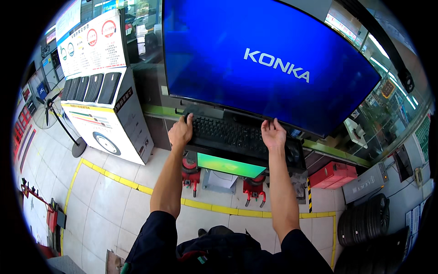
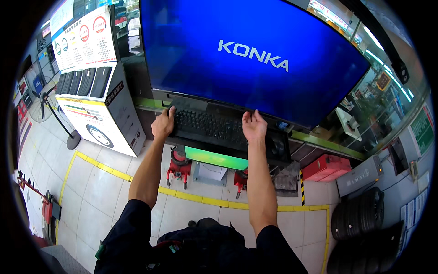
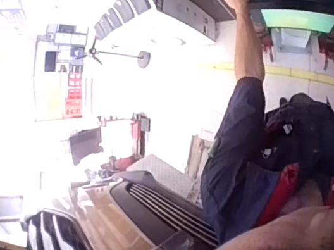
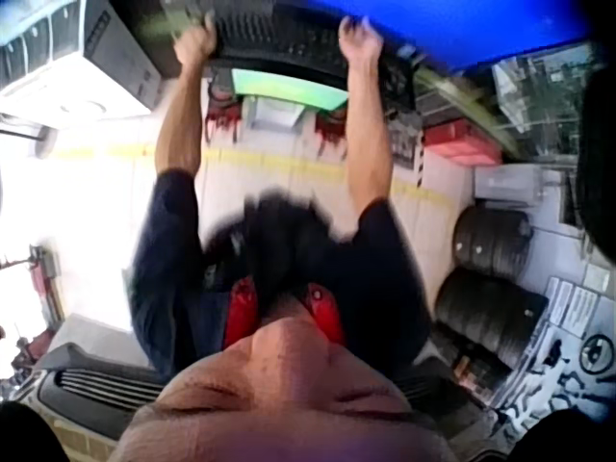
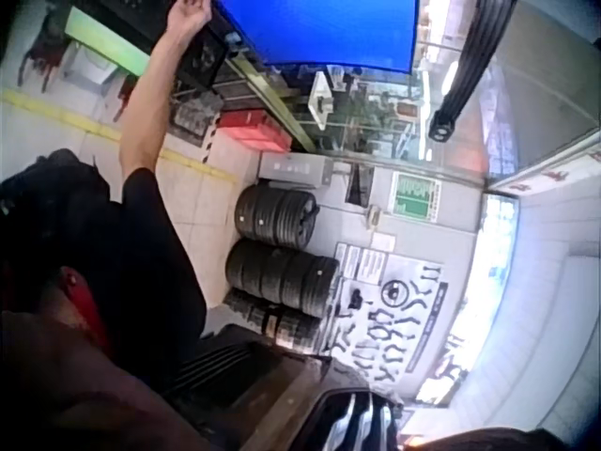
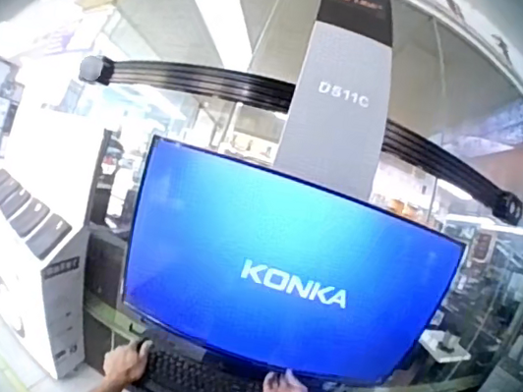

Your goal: The person attaches wheel alignment sensors to the front and rear wheels of a gold car on a lift. They then operate a computer terminal to run the alignment software and interact with another person in the garage.

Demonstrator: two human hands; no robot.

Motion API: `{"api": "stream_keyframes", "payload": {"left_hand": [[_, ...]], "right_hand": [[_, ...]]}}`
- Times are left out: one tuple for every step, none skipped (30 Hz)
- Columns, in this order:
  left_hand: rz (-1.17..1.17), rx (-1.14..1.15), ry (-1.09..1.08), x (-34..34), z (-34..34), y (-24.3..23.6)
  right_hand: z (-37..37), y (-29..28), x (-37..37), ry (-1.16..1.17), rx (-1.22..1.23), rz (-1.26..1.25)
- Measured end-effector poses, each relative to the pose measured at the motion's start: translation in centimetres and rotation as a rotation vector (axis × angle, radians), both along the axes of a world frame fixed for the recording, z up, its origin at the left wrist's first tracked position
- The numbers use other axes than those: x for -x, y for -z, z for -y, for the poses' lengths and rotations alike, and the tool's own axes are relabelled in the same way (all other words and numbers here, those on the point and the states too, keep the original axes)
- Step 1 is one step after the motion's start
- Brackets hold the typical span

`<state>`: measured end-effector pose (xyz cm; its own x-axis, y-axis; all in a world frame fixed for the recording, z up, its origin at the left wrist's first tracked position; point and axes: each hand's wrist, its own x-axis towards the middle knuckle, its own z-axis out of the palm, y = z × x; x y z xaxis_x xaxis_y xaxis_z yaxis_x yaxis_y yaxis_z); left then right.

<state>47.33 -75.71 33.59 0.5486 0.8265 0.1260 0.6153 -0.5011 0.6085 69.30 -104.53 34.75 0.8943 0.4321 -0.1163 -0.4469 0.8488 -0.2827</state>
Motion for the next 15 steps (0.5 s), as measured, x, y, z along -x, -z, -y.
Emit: {"api": "stream_keyframes", "payload": {"left_hand": [[-0.004, 0.0, 0.005, -0.2, 0.3, -0.2], [-0.005, -0.003, 0.004, -0.2, 0.3, -0.2], [-0.01, -0.003, 0.002, -0.1, 0.3, -0.2], [-0.014, 0.006, -0.003, -0.1, 0.2, -0.3], [-0.024, 0.016, -0.006, 0.1, 0.2, -0.4], [-0.034, 0.026, -0.009, 0.2, 0.1, -0.5], [-0.035, 0.025, -0.011, 0.0, -0.1, -0.3], [-0.032, 0.018, -0.008, 0.0, -0.1, -0.3], [-0.029, 0.011, -0.006, 0.0, -0.2, -0.2], [-0.026, 0.004, -0.004, 0.0, -0.2, -0.1], [-0.014, -0.003, 0.0, 0.0, -0.1, 0.0], [-0.02, 0.001, -0.002, -0.1, -0.2, 0.0], [-0.025, 0.005, -0.004, -0.3, -0.2, -0.1], [-0.029, 0.01, -0.006, -0.3, -0.2, -0.2], [-0.027, 0.005, -0.001, -0.4, -0.2, -0.2]], "right_hand": [[0.0, 0.9, -0.8, 0.029, 0.008, 0.012], [-0.2, 1.5, -1.3, 0.053, 0.013, 0.026], [-0.5, 1.6, -1.0, 0.055, 0.009, 0.026], [-0.8, 1.6, -1.0, 0.063, 0.011, 0.015], [-1.1, 1.6, -0.9, 0.066, 0.02, -0.001], [-1.2, 1.6, -0.8, 0.069, 0.03, -0.016], [-1.2, 1.6, -0.7, 0.063, 0.026, -0.002], [-1.2, 1.7, -0.7, 0.055, 0.019, 0.013], [-1.2, 1.7, -0.8, 0.046, 0.013, 0.028], [-1.1, 1.7, -0.8, 0.044, 0.01, 0.031], [-1.0, 1.8, -0.7, 0.04, 0.009, 0.033], [-0.9, 1.9, -0.7, 0.037, 0.008, 0.034], [-0.9, 1.9, -0.8, 0.039, 0.008, 0.045], [-0.8, 1.9, -0.8, 0.04, 0.01, 0.058], [-0.7, 1.8, -0.9, 0.042, 0.011, 0.071]]}}
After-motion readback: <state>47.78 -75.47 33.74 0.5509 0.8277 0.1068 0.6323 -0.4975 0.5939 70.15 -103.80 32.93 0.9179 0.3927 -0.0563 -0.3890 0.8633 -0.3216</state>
